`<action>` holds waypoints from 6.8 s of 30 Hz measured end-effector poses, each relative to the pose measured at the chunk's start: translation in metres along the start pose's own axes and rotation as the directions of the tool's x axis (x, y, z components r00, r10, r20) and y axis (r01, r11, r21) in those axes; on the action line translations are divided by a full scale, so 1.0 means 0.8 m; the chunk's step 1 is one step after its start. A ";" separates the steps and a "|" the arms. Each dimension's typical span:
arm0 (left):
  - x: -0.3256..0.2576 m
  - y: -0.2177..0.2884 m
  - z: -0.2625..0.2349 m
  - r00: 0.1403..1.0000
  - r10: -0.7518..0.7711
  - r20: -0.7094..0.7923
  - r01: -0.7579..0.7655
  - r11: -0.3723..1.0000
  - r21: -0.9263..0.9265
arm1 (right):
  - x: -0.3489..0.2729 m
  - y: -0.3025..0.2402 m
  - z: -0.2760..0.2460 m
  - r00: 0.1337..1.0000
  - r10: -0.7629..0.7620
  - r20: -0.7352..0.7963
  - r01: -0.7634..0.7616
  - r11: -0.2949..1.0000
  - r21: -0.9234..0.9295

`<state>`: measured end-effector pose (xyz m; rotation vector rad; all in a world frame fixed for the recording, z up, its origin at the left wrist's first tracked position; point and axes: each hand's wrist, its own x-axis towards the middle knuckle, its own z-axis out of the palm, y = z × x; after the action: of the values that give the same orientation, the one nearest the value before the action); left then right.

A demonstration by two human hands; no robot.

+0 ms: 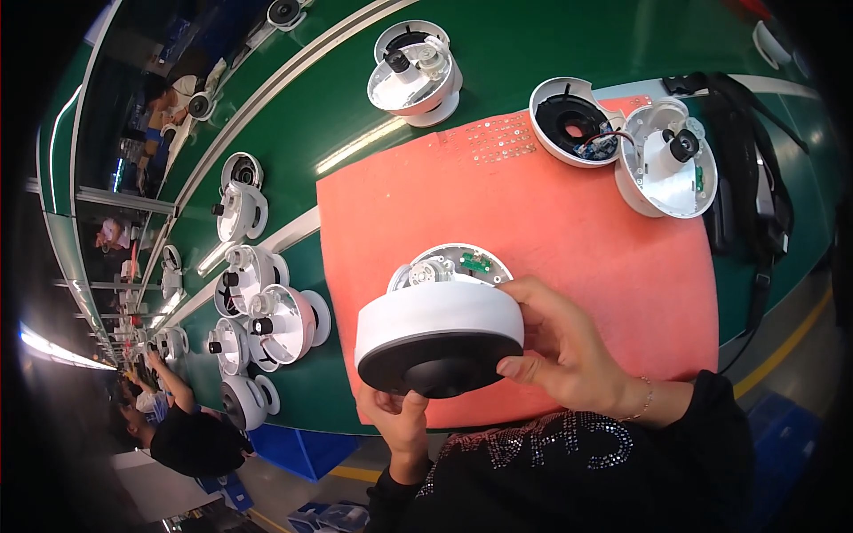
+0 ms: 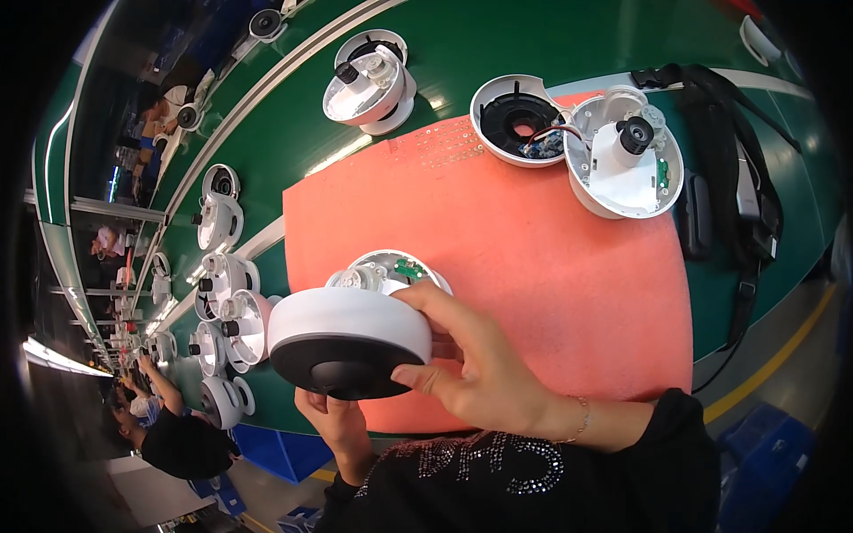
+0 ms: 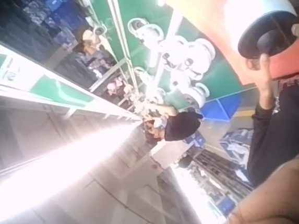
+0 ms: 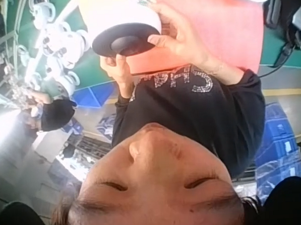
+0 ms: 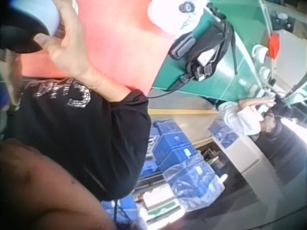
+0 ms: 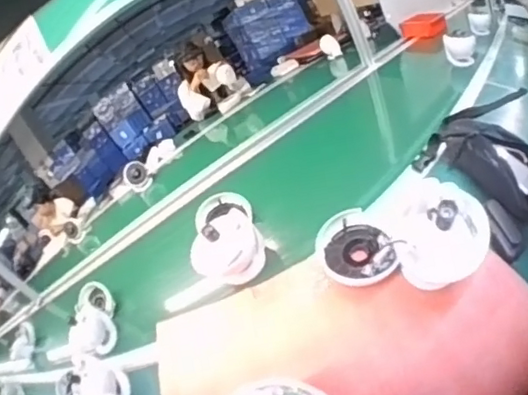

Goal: Assembling internal components and outer casing of security cameras on a production line.

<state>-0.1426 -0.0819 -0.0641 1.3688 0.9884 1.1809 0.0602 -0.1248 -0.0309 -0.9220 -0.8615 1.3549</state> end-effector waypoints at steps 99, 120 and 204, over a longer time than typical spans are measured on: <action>0.064 0.054 -0.001 0.886 -0.404 0.226 0.160 0.726 0.669 | 0.107 -0.049 -0.009 0.635 0.113 0.764 0.718 0.279 -0.638; 0.060 0.051 0.009 0.910 -0.391 0.140 0.226 0.749 0.623 | 0.197 -0.160 -0.375 0.686 0.300 -0.663 -0.612 0.730 -0.304; -0.027 -0.033 -0.055 0.890 -0.450 0.079 0.368 0.604 -0.706 | 0.189 -0.069 -0.021 0.890 0.431 0.149 -0.185 0.640 -0.746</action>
<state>-0.1890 -0.0911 -0.0939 0.4180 0.7341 1.1048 0.1039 0.0253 0.0104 -1.5457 -1.6162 1.5026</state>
